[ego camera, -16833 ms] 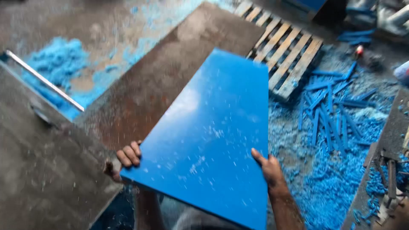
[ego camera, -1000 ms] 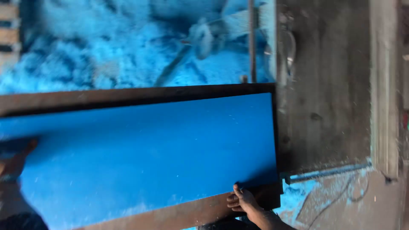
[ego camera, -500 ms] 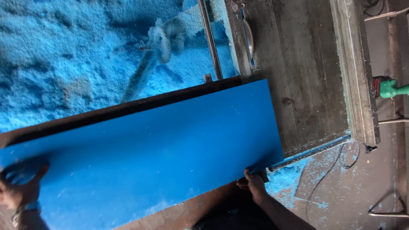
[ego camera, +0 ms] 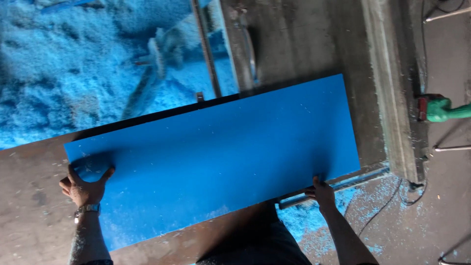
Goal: The person is seen cutting large blue slabs into smaller pieces using a saw and then stacking the finished pieces onto a pallet.
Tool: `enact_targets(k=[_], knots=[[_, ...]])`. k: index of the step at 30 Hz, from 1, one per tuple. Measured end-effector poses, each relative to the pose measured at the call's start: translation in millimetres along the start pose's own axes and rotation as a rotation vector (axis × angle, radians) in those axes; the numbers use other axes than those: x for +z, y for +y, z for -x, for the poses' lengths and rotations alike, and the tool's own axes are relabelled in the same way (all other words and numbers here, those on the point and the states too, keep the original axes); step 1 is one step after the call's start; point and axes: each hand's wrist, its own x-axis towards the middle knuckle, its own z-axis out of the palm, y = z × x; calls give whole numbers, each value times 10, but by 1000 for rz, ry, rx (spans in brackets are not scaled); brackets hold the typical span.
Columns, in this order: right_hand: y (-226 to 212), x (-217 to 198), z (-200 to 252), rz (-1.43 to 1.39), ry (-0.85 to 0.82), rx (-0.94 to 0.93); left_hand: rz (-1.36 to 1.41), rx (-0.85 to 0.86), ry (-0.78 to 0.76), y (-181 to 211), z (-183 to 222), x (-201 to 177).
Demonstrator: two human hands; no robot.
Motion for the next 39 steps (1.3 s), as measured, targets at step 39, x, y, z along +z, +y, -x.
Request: enact_targets(k=[39], knots=[[-751, -1136, -842, -82, -94, -8, -147, -27, 34, 1024, 242, 968]])
